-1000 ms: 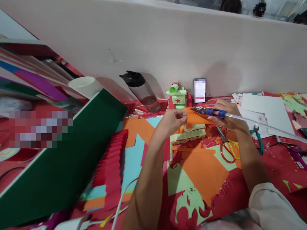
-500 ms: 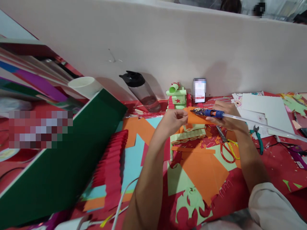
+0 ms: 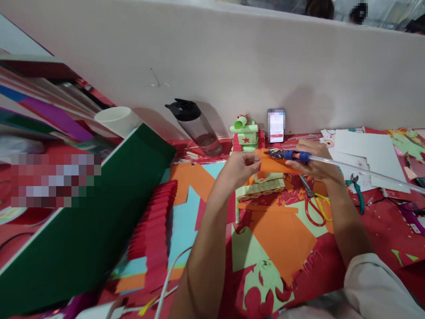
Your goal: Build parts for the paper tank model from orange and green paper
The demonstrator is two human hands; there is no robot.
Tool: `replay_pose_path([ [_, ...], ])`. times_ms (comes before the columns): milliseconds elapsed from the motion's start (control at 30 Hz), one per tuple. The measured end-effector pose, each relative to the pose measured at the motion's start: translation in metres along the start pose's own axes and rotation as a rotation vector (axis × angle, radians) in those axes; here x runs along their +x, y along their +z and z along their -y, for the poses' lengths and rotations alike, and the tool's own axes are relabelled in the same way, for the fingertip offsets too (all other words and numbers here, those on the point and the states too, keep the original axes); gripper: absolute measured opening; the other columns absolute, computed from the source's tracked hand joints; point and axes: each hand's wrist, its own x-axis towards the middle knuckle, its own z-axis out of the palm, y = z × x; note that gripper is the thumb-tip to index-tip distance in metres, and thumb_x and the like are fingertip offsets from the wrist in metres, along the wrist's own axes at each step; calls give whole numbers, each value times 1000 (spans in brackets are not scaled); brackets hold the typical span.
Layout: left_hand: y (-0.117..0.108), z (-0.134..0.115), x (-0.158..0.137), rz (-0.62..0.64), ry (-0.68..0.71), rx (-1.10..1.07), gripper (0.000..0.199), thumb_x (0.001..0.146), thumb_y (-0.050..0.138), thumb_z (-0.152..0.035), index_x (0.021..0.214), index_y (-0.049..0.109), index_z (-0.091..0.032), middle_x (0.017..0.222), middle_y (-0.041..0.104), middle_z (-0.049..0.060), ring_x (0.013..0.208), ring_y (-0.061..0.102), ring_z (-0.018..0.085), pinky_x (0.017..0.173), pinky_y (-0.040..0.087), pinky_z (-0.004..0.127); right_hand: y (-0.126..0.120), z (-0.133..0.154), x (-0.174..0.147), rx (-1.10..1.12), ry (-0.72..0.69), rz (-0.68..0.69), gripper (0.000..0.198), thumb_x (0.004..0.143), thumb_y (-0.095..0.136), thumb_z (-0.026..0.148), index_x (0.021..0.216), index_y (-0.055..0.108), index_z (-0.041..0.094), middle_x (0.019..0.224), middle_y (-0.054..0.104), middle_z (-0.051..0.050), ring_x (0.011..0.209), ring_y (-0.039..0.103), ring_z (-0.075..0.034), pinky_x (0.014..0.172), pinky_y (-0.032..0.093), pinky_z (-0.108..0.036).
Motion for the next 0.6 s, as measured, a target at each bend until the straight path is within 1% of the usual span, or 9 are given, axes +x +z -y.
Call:
replay_pose_path([
  [100, 0, -1, 0, -5, -6, -10, 16, 68, 62, -31, 62, 59, -17, 62, 54, -1, 58, 44, 11, 52, 33, 22, 1, -1, 0, 21, -4, 30, 58, 102, 45, 69, 76, 59, 20, 77, 55, -3, 64, 43, -15, 60, 30, -31],
  [200, 0, -1, -1, -15, -2, -12, 16, 69, 64, -30, 62, 60, -17, 62, 56, 0, 58, 46, 11, 52, 34, 22, 2, -2, -1, 21, -13, 38, 57, 103, 45, 68, 75, 59, 20, 77, 56, -3, 65, 44, -16, 60, 30, -31],
  [400, -2, 1, 1, -29, 28, -14, 19, 72, 69, -33, 63, 64, -17, 64, 65, 3, 61, 55, 14, 56, 42, 23, -2, -4, -3, 41, 12, 35, 54, 102, 49, 66, 74, 58, 21, 78, 57, -4, 66, 46, -16, 60, 31, -32],
  [600, -6, 3, 1, -47, 15, -64, 19, 69, 72, -34, 68, 71, -15, 68, 71, 4, 65, 62, 15, 62, 48, 24, -7, -7, -4, 81, 56, 24, 52, 101, 51, 67, 74, 58, 23, 75, 56, -3, 66, 46, -18, 61, 32, -34],
])
